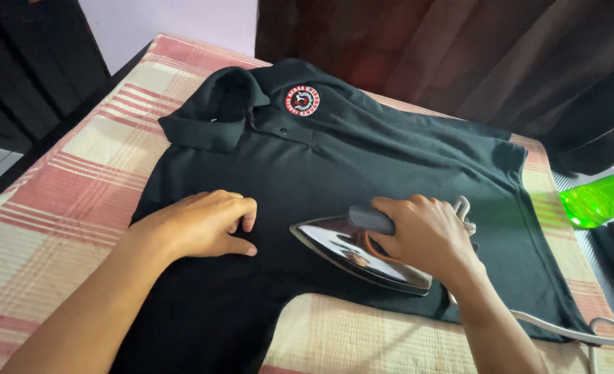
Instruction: Ironing a black polo shirt on an ironing board and then folding it.
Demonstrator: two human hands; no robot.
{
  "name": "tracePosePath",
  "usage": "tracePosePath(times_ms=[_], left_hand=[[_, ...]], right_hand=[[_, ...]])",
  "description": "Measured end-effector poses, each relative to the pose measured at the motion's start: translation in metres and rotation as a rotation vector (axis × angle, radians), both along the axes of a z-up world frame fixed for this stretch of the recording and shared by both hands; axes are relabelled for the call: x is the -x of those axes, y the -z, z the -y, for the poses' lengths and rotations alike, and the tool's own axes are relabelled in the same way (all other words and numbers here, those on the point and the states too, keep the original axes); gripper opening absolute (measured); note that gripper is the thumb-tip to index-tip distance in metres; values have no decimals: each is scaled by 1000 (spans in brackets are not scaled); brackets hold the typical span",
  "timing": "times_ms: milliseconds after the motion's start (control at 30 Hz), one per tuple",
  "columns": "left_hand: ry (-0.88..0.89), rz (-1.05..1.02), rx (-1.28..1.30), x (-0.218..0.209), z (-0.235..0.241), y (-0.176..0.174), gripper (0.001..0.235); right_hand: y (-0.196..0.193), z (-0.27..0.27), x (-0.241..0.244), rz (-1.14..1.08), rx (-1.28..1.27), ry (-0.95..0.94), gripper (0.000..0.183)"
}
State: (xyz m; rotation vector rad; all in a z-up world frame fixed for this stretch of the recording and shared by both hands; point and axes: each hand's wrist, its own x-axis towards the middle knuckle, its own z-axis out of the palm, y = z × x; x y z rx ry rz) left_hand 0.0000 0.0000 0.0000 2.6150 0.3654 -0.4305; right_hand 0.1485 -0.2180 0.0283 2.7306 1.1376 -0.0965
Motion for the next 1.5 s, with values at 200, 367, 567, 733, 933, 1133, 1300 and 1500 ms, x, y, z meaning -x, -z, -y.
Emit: tracePosePath(times_ms=[200, 367, 567, 733, 933, 1133, 1300, 1500], left_hand=[[1, -8, -16, 1, 1, -4, 25], [10, 3, -15, 1, 1, -1, 25], [4, 5, -12, 1, 2, -2, 24], [4, 3, -16, 0, 2, -1, 23], [16, 3, 5, 0, 2, -2, 24], [16, -9, 1, -2, 0, -2, 24], [-9, -46, -3, -5, 2, -3, 23], [-11, -52, -5, -1, 3, -7, 23]], right_hand=[[10, -6, -9, 97, -31, 95, 36], [22, -22, -22, 164, -119, 129, 37], [22, -48, -32, 112, -172, 178, 41], [32, -66, -47, 137, -213, 161, 44], [36, -83, -47, 143, -253, 183, 41], [21, -78, -38, 81, -236, 110, 41], [19, -77, -36, 80, -228, 100, 44], [0, -68, -14, -20, -210, 48, 38]])
